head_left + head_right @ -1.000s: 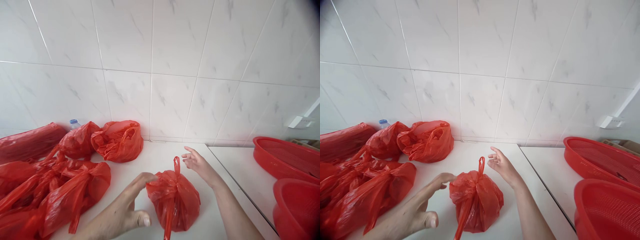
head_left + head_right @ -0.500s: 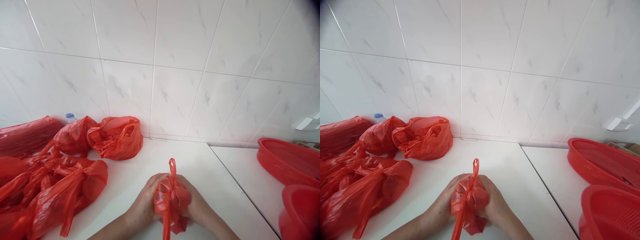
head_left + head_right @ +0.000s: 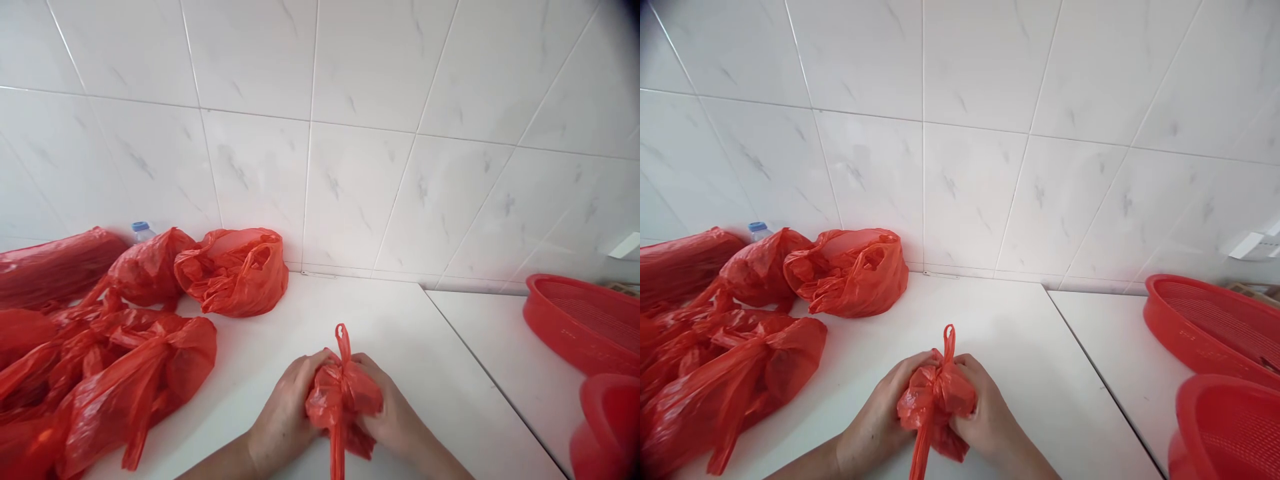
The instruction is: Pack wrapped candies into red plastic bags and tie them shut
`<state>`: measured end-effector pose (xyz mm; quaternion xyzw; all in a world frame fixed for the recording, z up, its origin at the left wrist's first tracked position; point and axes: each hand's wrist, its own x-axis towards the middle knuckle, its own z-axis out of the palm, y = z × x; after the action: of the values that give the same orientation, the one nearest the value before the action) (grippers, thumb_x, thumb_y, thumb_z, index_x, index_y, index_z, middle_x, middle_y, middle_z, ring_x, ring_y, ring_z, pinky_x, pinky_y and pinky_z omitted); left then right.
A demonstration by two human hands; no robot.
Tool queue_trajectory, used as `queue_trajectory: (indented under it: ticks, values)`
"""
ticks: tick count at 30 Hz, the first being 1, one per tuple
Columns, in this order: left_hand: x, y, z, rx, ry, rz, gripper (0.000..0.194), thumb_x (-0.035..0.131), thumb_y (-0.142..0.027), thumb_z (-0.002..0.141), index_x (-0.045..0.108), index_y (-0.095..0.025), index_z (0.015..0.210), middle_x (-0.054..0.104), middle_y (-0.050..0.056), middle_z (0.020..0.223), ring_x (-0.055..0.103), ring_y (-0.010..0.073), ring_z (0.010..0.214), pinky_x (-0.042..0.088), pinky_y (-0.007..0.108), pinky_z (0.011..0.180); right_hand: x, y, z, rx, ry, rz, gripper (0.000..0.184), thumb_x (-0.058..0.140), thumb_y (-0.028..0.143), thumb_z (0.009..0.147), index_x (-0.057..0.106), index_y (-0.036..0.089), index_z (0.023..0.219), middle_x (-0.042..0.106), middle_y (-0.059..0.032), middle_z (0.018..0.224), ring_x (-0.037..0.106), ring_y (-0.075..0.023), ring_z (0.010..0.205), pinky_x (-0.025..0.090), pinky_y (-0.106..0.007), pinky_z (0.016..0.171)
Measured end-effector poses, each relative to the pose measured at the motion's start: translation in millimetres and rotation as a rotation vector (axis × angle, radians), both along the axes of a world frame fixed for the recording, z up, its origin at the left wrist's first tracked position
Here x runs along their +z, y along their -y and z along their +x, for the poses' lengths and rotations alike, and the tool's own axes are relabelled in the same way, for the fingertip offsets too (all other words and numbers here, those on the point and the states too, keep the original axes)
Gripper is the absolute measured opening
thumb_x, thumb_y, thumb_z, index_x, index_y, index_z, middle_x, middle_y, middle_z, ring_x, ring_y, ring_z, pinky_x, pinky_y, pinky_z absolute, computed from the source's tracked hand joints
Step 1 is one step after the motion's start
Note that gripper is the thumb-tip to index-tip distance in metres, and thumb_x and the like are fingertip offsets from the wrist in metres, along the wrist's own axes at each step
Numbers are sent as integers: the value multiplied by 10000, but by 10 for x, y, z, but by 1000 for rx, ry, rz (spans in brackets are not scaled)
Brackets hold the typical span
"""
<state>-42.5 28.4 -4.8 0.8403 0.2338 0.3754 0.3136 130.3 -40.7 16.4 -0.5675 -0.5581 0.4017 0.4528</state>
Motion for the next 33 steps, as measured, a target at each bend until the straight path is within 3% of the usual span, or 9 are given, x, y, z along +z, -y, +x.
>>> queue_trajectory:
  ticks: [4,7,9,12,15,22,26,30,33]
  values:
    - [-63,-13,-162,-91,-28,408,892,695,-258,718,182,-314,1445,483,161,1387,406,352,1317,235,612,1083,151,50,141,308,-256,18,482,551,563,808,622,205,1122,505,-95,1236,539,-246,1069,419,-368,954]
    - [-17,51,-208,-194,-44,655,613,660,-361,798,398,-331,1351,538,143,1352,391,337,1336,241,578,1095,141,41,135,242,-326,4,664,320,711,853,655,186,1081,574,-105,1143,561,-238,1013,424,-365,928]
    - [52,128,-180,-208,-110,714,344,600,-317,866,558,-305,1207,637,104,1248,493,273,1270,317,477,1094,123,12,84,172,-336,-50,592,360,665,874,671,178,1004,628,-82,987,583,-212,906,447,-338,855]
    - [148,230,-108,-210,-152,720,158,559,-251,898,671,-280,1005,706,50,1148,600,206,1154,398,357,1057,112,-40,9,158,-389,-170,403,606,551,803,672,159,871,630,-35,798,570,-163,753,441,-280,737]
    - [179,265,-106,-248,-173,722,157,548,-247,901,690,-280,959,716,25,1139,611,215,1144,354,404,1097,72,-78,1,113,-409,-229,346,676,494,759,642,150,741,595,-8,678,522,-134,634,401,-257,632]
    - [41,221,-235,-477,-289,593,189,528,-277,893,691,-317,981,671,-47,1217,582,255,1187,258,472,1154,-243,-186,197,-270,179,-69,386,568,487,803,402,210,592,438,42,588,396,-129,588,347,-250,560]
    - [-64,228,-182,-290,-170,792,233,467,-286,936,694,-272,884,627,-48,1275,513,202,1254,273,433,1153,-349,-244,373,-284,242,-125,392,538,525,792,437,216,574,485,31,559,452,-148,571,387,-256,534]
    - [-76,225,-120,-51,-215,730,397,531,-413,894,526,-290,1271,378,120,1493,364,335,1345,355,557,1044,-411,-250,638,-164,96,-67,435,448,603,835,629,229,962,675,-23,857,620,-209,850,501,-297,787]
    - [-5,184,-102,-65,-283,537,604,528,-521,857,403,-231,1371,431,200,1423,520,332,1201,473,462,926,-482,-253,793,-215,93,-66,529,363,634,864,586,255,1159,687,-38,973,621,-220,991,475,-323,917]
